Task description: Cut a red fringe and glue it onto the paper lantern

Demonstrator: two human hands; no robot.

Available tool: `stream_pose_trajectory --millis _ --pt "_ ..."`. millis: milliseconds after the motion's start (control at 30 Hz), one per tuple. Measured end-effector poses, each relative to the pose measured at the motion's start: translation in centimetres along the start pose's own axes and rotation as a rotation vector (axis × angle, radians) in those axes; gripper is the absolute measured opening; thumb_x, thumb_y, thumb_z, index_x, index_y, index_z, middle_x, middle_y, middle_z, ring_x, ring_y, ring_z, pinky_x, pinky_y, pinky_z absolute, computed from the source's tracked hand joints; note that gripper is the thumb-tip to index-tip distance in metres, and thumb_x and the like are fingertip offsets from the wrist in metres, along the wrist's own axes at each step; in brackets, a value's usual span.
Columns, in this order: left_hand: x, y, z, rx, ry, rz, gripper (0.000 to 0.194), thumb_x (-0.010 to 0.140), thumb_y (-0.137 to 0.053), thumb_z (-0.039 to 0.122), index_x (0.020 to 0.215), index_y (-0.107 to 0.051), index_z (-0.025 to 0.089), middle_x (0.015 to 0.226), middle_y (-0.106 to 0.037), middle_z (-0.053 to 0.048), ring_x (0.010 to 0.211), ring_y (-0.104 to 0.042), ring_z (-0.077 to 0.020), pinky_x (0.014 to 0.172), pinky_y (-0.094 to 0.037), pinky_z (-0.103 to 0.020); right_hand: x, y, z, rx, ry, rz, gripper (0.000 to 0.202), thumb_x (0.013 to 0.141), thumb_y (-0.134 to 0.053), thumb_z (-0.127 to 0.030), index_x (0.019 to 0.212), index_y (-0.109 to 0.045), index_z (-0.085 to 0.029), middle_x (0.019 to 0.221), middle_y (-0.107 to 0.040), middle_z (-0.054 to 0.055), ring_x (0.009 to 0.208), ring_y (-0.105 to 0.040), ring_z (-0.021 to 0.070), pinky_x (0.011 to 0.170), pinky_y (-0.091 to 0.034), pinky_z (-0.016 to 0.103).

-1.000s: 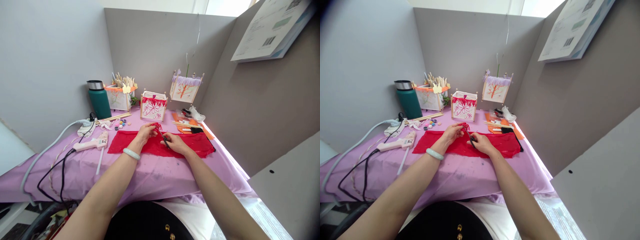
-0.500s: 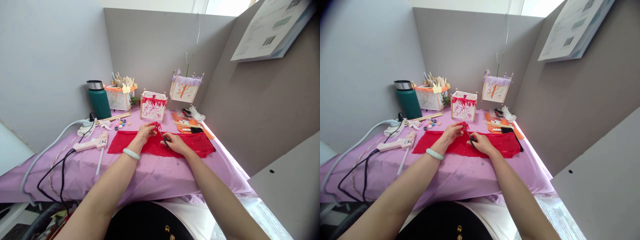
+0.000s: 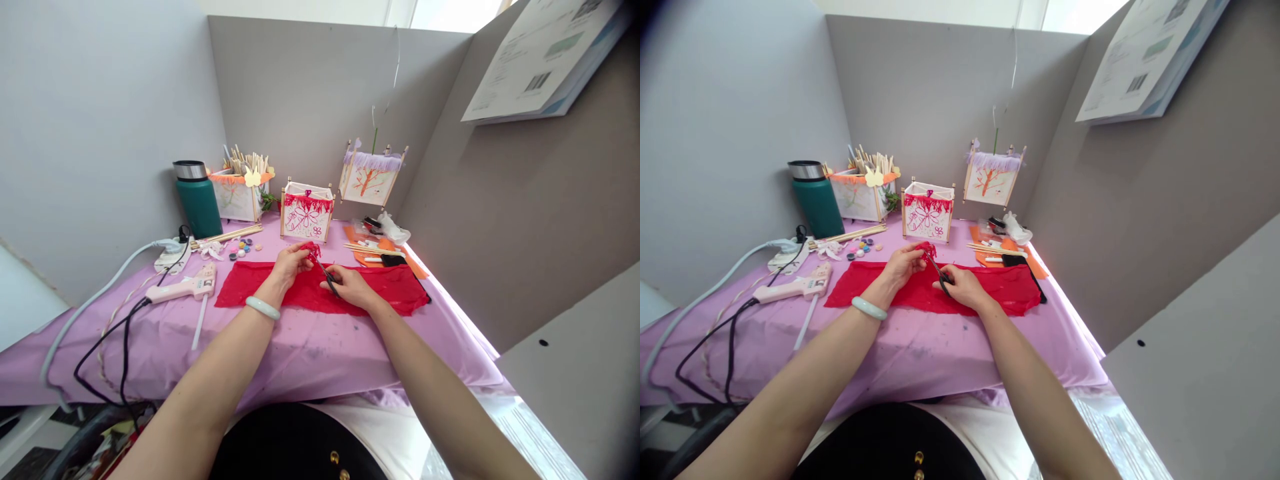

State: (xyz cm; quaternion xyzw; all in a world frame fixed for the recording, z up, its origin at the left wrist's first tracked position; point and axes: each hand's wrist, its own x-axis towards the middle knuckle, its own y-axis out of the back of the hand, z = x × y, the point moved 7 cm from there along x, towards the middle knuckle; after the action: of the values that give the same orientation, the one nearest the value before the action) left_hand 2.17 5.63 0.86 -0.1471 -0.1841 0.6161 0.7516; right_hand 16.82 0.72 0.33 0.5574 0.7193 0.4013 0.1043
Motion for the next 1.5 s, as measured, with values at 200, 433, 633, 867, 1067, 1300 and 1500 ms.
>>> stream_pose_trajectory --millis 200,433,633,867,1067,1300,1500 --pt "0.11 0.16 -0.01 -0.015 0.000 0.025 0.031 0.072 -0.058 0.007 0.102 -0.061 0.011 0.064 -0.065 -0.002 0.042 -0.055 -0.0083 0.046 -0.045 -0.021 0.10 0.04 0.14 0.014 -0.015 0.012 0.040 0.075 -0.058 -0.053 0.095 -0.058 -0.018 0.059 -0.052 -0.004 0.053 -0.044 0.0112 0.050 -0.030 0.022" --pt "0.07 0.06 0.09 0.003 -0.006 0.022 0.032 0.072 -0.060 0.009 0.104 -0.061 0.011 0.074 -0.068 -0.004 0.042 -0.054 -0.0069 0.047 -0.045 -0.021 0.05 -0.06 0.06 0.024 0.002 -0.003 0.037 0.075 -0.059 -0.050 0.095 -0.058 -0.019 0.061 -0.052 -0.004 0.055 -0.045 0.0115 0.051 -0.031 0.022" --pt "0.16 0.29 -0.03 0.001 -0.001 0.041 0.033 0.072 -0.059 0.008 0.105 -0.061 0.011 0.065 -0.065 -0.002 0.042 -0.054 -0.0073 0.046 -0.045 -0.020 0.02 -0.08 0.20 0.028 -0.002 0.006 0.036 0.076 -0.058 -0.049 0.095 -0.058 -0.018 0.060 -0.052 -0.004 0.054 -0.045 0.0115 0.050 -0.030 0.022" --pt "0.19 0.32 0.01 0.004 -0.010 0.043 0.032 0.072 -0.059 0.009 0.105 -0.061 0.010 0.068 -0.066 -0.003 0.041 -0.054 -0.0072 0.045 -0.045 -0.020 -0.01 -0.11 0.05 0.037 -0.001 -0.002 0.038 0.075 -0.059 -0.051 0.095 -0.057 -0.019 0.060 -0.051 -0.004 0.053 -0.045 0.0112 0.050 -0.030 0.022" --pt "0.10 0.13 0.14 0.026 -0.016 0.027 0.033 0.071 -0.063 0.012 0.104 -0.062 0.012 0.076 -0.068 -0.004 0.041 -0.053 -0.0060 0.046 -0.044 -0.020 -0.08 -0.23 -0.15 0.063 0.011 -0.016 0.038 0.075 -0.059 -0.051 0.095 -0.057 -0.019 0.060 -0.051 -0.004 0.053 -0.044 0.0111 0.050 -0.031 0.022" --pt "-0.02 0.17 0.15 0.029 -0.011 0.051 0.032 0.073 -0.059 0.009 0.105 -0.061 0.010 0.063 -0.064 -0.001 0.042 -0.053 -0.0074 0.046 -0.044 -0.020 0.00 -0.03 -0.02 0.030 -0.002 0.020 0.036 0.076 -0.059 -0.049 0.094 -0.058 -0.018 0.059 -0.050 -0.004 0.053 -0.043 0.0110 0.050 -0.030 0.021" --pt "0.12 0.31 0.08 0.018 -0.017 0.056 0.031 0.074 -0.058 0.009 0.105 -0.060 0.010 0.058 -0.062 0.000 0.041 -0.054 -0.0077 0.046 -0.044 -0.019 -0.05 0.20 -0.21 0.006 -0.003 0.043 0.037 0.075 -0.059 -0.049 0.096 -0.058 -0.018 0.059 -0.049 -0.005 0.053 -0.043 0.0108 0.050 -0.029 0.021"
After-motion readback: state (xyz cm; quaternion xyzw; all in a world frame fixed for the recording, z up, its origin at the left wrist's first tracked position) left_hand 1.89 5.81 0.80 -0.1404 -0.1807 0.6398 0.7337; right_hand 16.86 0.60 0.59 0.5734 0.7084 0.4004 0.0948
